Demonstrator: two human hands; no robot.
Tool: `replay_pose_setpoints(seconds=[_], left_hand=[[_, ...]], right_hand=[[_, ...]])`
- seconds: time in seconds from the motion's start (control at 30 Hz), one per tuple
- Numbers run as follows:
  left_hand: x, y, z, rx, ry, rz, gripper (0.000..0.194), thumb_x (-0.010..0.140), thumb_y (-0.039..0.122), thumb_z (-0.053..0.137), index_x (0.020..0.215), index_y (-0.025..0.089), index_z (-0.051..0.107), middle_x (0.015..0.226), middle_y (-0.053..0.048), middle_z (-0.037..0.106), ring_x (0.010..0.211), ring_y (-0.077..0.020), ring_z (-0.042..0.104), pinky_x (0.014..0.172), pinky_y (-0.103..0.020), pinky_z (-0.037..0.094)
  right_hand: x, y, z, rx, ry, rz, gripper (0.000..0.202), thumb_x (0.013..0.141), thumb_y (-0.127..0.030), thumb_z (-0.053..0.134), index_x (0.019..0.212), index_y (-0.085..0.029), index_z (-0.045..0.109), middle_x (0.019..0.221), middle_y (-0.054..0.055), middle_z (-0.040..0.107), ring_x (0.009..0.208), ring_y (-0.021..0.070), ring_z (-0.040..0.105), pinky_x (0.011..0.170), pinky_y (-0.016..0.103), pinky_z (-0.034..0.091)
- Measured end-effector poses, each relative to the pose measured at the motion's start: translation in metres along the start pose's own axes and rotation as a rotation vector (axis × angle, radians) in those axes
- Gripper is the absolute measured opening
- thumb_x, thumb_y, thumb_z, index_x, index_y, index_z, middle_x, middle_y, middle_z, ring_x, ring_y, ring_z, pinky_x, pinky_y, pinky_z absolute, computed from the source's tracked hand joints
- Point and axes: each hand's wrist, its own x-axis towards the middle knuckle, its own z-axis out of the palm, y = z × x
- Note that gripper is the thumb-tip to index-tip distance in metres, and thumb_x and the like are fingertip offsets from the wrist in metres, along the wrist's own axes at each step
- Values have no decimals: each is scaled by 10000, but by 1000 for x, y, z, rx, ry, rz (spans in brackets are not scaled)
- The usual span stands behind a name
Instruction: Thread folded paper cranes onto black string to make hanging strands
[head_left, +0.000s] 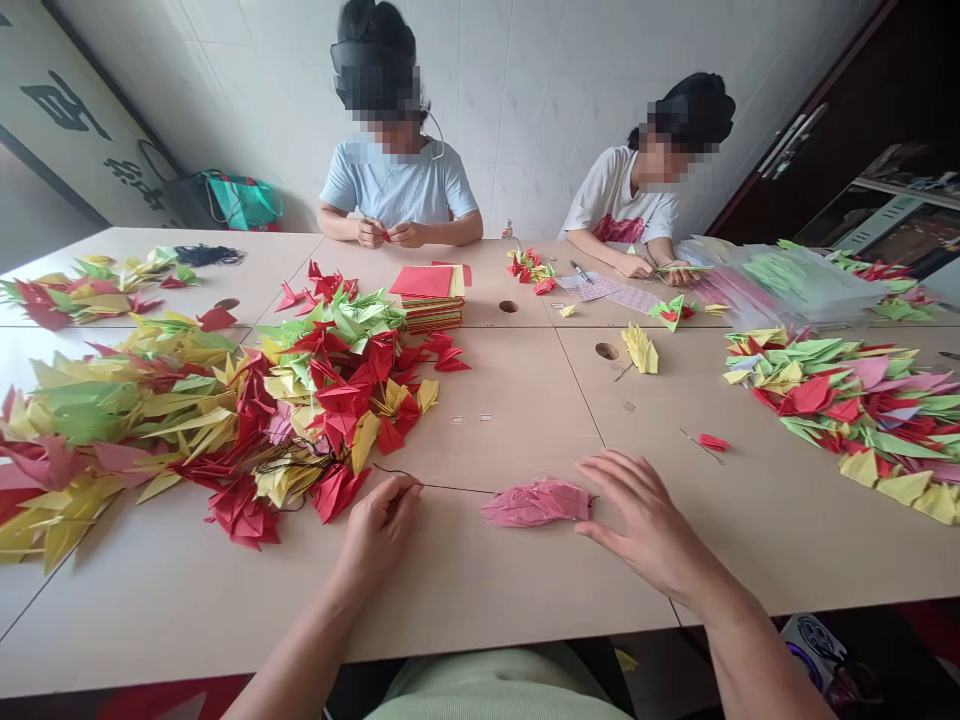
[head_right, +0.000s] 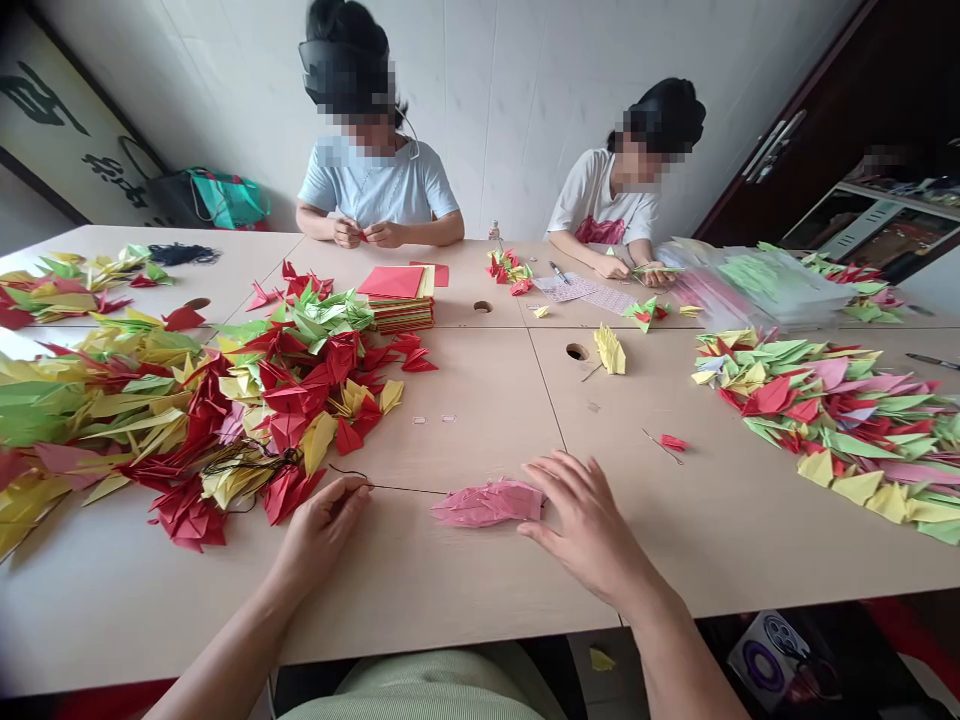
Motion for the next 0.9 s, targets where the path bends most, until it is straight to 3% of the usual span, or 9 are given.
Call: replay_pose_setpoints(seconds=[0.1,0.23,0.33,0.47,0.57,0.67,0.77,0.9], left_hand=[[1,0,-1,-26,-5,-25,270,851,417,469,818,178,592,738,-21,626,711,-170,590,634,-246,455],[0,-4,1,-51,6,-58,285,848,443,478,878,185,593,766,-22,626,742,-177,599,654,-254,460],[1,-7,1,-100,45,-85,300,838,456,494,916,182,591,789,-27,622,751,-179,602,667,-264,466],[4,-4,-2,-185,105,-120,319,824,478,506,871,175,593,721,-15,587,702,-170,582,640,-261,472],[6,-3,-2,-215,123,-143,332,819,490,510,864,172,592,679,-7,567,665,-164,565,613,-259,479],[5,-5,2,-184,168,-141,353,823,489,509,954,169,580,777,-35,612,718,-178,594,659,-285,505],[2,-6,7,-3,283,-26,338,832,441,525,1047,183,559,989,-84,621,854,-213,600,694,-320,517],[-5,0,12,269,365,285,282,862,311,532,1123,206,536,1113,-103,596,1041,-250,552,848,-394,488]], right_hand=[[-20,20,-10,-1,142,22,529,857,-466,556,1326,-279,400,1304,88,527,1261,308,434,1057,560,317],[-39,36,-16,11,204,102,538,872,-467,528,1352,-278,372,1326,97,494,1263,300,429,1046,512,368],[-48,46,-10,18,175,182,580,859,-482,534,1367,-272,350,1363,111,459,1273,316,419,1018,512,409],[-55,59,10,78,43,301,639,823,-437,585,1386,-273,331,1399,111,436,1277,323,423,993,509,446],[-52,58,25,184,29,328,538,848,-354,544,1354,-270,383,1351,98,495,1246,289,469,1002,483,448],[-43,47,32,326,36,354,439,883,-328,485,1315,-272,427,1315,81,534,1213,252,512,1006,452,453],[-32,31,32,464,32,393,429,891,-359,488,1308,-277,436,1320,71,545,1216,237,519,1022,436,443],[-28,22,31,544,25,404,542,862,-422,551,1357,-283,381,1374,79,497,1212,240,523,1002,420,465]])
